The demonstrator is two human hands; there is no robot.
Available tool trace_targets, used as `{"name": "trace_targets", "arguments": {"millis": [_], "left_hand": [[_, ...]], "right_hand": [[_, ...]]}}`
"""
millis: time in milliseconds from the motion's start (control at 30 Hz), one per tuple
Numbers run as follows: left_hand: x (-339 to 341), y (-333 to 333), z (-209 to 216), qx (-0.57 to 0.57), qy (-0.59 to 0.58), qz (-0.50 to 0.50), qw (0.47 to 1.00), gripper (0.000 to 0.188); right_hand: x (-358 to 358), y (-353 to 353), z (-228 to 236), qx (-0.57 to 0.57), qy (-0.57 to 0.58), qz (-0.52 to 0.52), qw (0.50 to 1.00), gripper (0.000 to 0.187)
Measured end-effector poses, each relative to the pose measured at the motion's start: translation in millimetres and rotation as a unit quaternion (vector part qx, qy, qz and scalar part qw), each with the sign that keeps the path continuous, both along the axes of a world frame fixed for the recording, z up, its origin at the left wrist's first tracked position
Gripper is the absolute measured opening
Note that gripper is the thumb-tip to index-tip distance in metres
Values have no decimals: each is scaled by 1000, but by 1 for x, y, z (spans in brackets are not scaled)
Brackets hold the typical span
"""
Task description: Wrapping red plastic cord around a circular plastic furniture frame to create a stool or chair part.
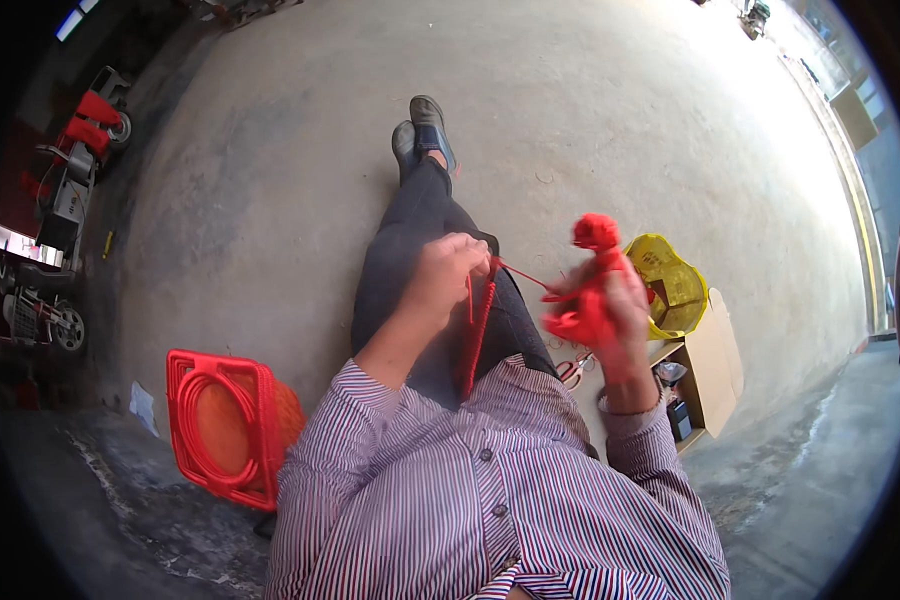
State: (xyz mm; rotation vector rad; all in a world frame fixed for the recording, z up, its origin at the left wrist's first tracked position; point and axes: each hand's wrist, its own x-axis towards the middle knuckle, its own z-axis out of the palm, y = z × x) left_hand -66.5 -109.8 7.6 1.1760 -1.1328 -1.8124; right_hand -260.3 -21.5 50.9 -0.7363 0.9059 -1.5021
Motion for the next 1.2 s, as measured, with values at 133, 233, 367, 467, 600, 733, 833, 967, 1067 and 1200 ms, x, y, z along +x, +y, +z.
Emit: {"name": "trace_targets", "arguments": {"millis": [133, 233, 367, 467, 600, 733, 833, 967, 1067, 1200], "left_hand": [[2, -1, -6, 79, -44, -32, 995, 21], [3, -1, -19, 162, 11, -52, 985, 17], [-3, 5, -36, 170, 78, -26, 982, 20], [-9, 23, -36, -28, -57, 25, 998, 30], [-9, 63, 8, -492, -235, -18, 838, 42], [-11, 75, 15, -312, -81, -66, 944, 27], [2, 54, 12, -134, 142, 28, 980, 21], [20, 2, 4, -469, -157, 59, 867, 30], [15, -17, -16, -583, -374, 7, 721, 33], [-1, -12, -31, -458, -418, -47, 783, 27]], "right_hand": [[-49, 41, -12, -96, -142, 117, 978, 40], [-40, 81, 7, 101, 19, 58, 993, 34], [-56, 87, -37, 175, 147, 32, 973, 31], [-53, 62, -58, 179, 19, -57, 982, 32], [-23, 49, -58, 189, -127, 55, 972, 39], [-3, 34, -68, 152, 74, 293, 941, 58], [-4, 1, -33, 154, 96, 291, 939, 57], [-25, -46, -61, 44, 139, 143, 979, 44], [-5, -70, -75, -53, 467, 106, 876, 41], [23, -75, -77, -7, 609, 149, 779, 29]]}}
